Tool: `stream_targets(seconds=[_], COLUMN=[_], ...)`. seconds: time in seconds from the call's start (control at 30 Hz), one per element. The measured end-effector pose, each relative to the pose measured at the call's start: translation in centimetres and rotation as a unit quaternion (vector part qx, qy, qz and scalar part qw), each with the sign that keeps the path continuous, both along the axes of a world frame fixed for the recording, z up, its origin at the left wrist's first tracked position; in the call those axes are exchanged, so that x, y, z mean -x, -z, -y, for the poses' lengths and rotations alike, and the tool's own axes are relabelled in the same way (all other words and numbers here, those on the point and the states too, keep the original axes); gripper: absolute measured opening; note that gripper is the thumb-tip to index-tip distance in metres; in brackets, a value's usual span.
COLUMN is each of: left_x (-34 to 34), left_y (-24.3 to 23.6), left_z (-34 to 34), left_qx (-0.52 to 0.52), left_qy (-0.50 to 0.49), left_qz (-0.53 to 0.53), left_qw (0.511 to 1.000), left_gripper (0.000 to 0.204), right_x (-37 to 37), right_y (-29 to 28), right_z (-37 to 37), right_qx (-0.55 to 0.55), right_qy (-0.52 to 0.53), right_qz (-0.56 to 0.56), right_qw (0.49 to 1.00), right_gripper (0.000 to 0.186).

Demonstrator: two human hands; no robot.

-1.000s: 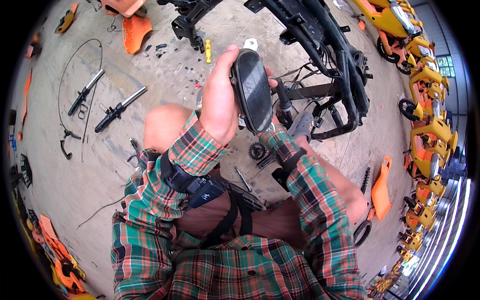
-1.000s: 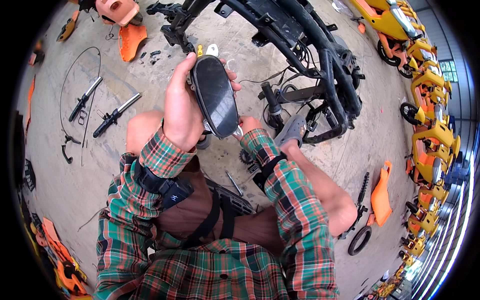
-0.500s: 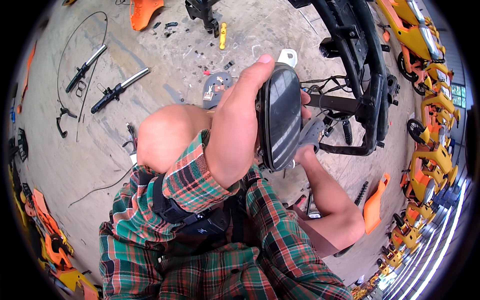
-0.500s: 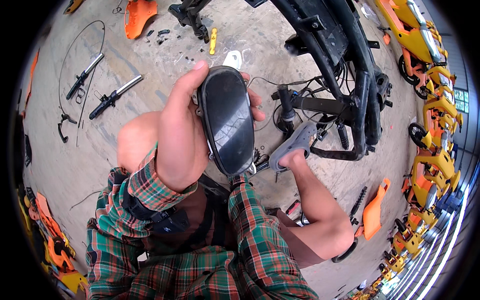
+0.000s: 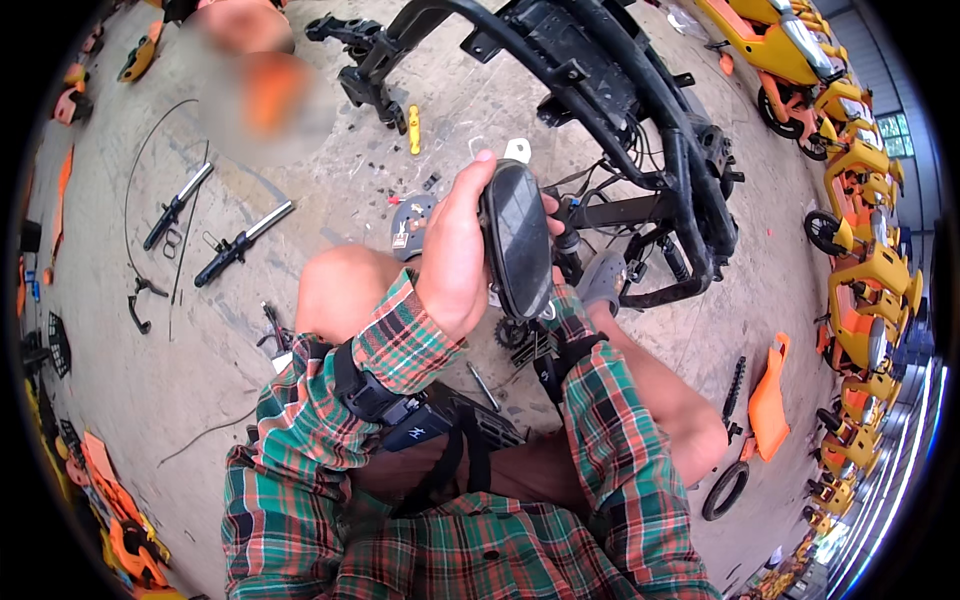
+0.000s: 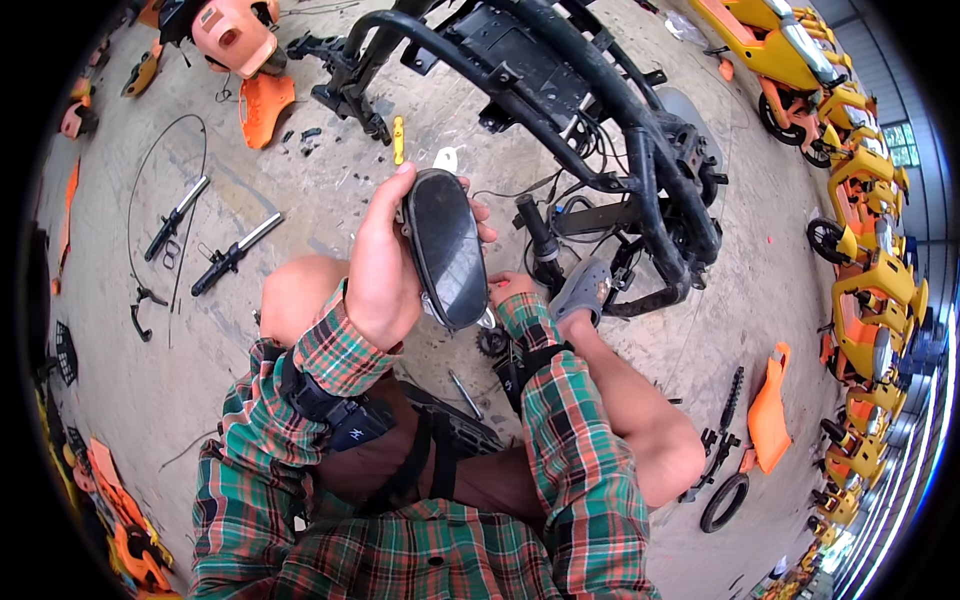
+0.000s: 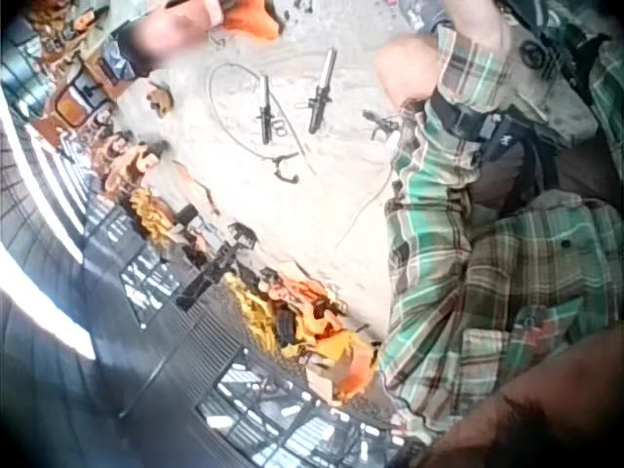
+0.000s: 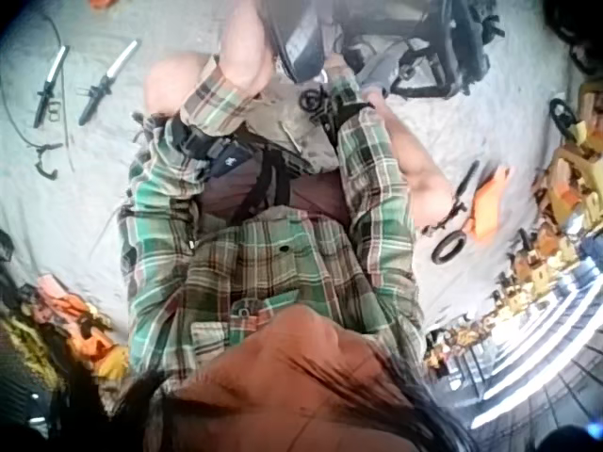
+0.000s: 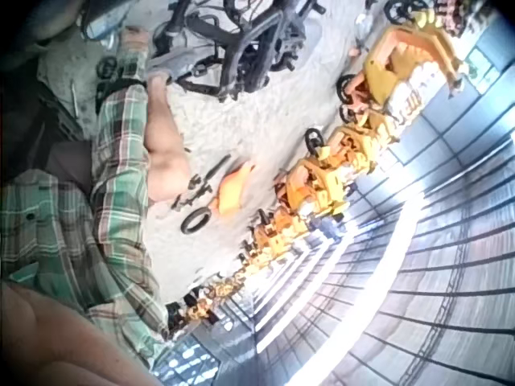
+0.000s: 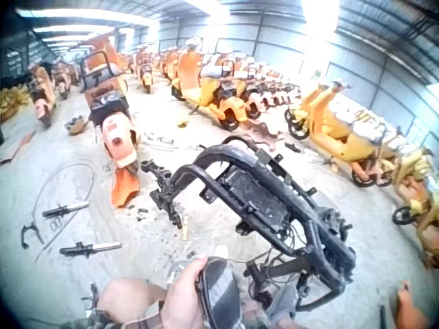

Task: The person uses a screwdriver to remove and replace screws on a motorcycle instrument cluster, then pulls the internal components apart and re-secures them.

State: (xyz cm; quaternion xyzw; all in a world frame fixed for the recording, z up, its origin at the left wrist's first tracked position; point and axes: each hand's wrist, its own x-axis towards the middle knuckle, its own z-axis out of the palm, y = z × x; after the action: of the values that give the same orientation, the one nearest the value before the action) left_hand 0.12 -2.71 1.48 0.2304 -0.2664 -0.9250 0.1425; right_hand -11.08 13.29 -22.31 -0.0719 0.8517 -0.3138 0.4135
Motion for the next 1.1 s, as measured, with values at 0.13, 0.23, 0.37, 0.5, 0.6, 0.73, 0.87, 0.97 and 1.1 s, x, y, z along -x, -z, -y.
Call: stream_targets(seconds=[0.13,0.23,0.37,0.5,0.6,0.73,0.87,0.97,1.1], left_x=[-0.3,-0.4,-0.5,-0.6,-1.3,-0.9,-0.7,-0.9,-0.8], left_y=[-0.1,0.0,-0.3,0.5,0.7,0.6,1.0,0.7,0.6], left_z=[-0.3,-0.8,-1.3,-1.2,-1.1,-1.0,-0.8,-0.8,-1.0], left_qx=[-0.018,-0.008,0.004,0.003,-0.019,-0.027,-0.029,-0.052,-0.057], left_qy=[0.005,0.022,0.084,0.106,0.118,0.120,0.108,0.112,0.111], left_qz=[0.000,-0.009,-0.032,-0.058,-0.060,-0.063,-0.052,-0.055,-0.036], left_qw=[1.000,1.000,0.996,0.993,0.991,0.990,0.992,0.991,0.992], left_gripper=[0.054,0.055,0.058,0.063,0.065,0.065,0.061,0.058,0.057], right_x=[4.2,3.4,1.2,-0.2,-1.0,0.2,0.2,0.8,0.2], right_y=[-15.1,-27.2,-32.9,-34.1,-33.6,-33.4,-33.1,-33.3,-33.6], right_z=[1.6,0.3,-4.1,-5.2,-5.3,-5.6,-6.2,-6.2,-5.3], right_qx=[0.148,0.258,0.440,0.409,0.371,0.336,0.375,0.511,0.539], right_qy=[-0.047,-0.034,0.025,0.012,0.008,-0.061,0.083,0.156,0.148], right_qz=[-0.029,-0.059,-0.273,-0.341,-0.347,-0.522,-0.380,-0.312,-0.356], right_qw=[0.987,0.964,0.855,0.846,0.861,0.781,0.841,0.786,0.749], right_gripper=[0.021,0.029,0.043,0.053,0.049,0.044,0.044,0.035,0.037])
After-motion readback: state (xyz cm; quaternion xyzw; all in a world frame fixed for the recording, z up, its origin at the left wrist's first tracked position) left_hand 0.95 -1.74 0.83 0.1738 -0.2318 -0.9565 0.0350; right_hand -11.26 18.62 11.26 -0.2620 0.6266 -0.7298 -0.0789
